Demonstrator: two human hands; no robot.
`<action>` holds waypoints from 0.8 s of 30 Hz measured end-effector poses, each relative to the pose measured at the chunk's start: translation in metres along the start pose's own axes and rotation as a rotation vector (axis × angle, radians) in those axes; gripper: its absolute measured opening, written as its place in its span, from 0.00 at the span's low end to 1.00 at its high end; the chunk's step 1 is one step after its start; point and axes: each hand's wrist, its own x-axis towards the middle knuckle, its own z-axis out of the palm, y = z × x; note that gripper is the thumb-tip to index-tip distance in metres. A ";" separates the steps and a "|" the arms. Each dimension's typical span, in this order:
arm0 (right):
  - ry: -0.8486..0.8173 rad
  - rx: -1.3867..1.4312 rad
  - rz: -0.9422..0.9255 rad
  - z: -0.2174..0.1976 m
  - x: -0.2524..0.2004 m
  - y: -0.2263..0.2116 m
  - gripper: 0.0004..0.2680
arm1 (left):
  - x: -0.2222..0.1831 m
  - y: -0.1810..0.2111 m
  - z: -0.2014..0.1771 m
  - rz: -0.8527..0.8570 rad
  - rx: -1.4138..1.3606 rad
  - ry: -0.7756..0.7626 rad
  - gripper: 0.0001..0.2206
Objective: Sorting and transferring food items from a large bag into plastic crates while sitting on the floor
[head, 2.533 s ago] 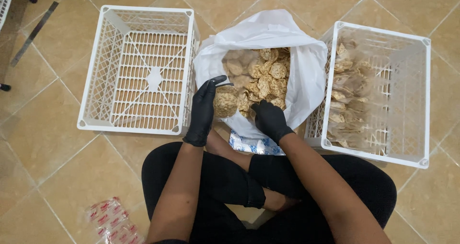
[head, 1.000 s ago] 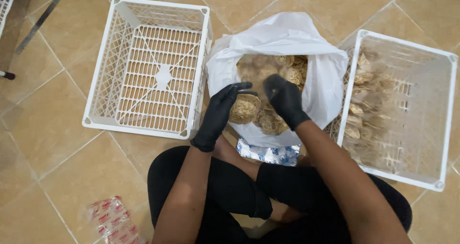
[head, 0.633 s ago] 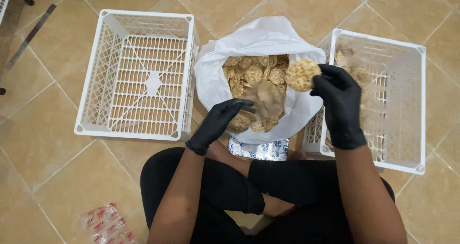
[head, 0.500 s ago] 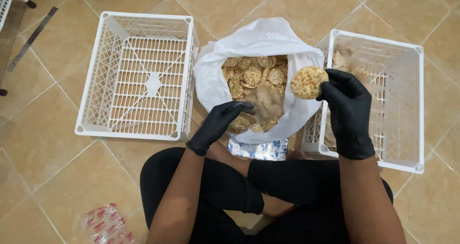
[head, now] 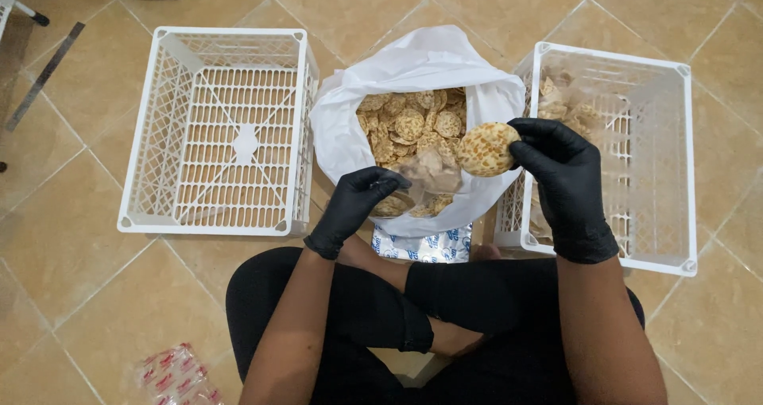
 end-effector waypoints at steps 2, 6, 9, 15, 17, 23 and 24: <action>-0.045 -0.049 -0.008 0.001 -0.002 -0.003 0.12 | 0.000 0.004 0.000 -0.007 -0.008 -0.012 0.04; -0.060 -0.087 -0.007 0.010 -0.006 -0.008 0.12 | 0.000 0.002 0.000 -0.030 -0.029 -0.049 0.04; -0.074 -0.212 0.017 0.021 -0.011 -0.016 0.12 | -0.001 -0.001 0.000 -0.034 0.000 -0.068 0.04; -0.210 -0.447 0.071 0.030 -0.016 -0.006 0.10 | -0.004 0.009 0.005 -0.044 0.011 -0.122 0.06; -0.274 -0.543 -0.028 0.034 -0.016 0.001 0.08 | -0.004 0.011 0.005 -0.056 0.030 -0.165 0.08; -0.376 -0.630 0.061 0.034 -0.014 -0.005 0.05 | -0.006 0.012 0.008 -0.065 0.037 -0.193 0.12; -0.375 -0.630 0.060 0.034 -0.014 -0.006 0.05 | -0.005 0.011 0.006 -0.065 0.037 -0.194 0.12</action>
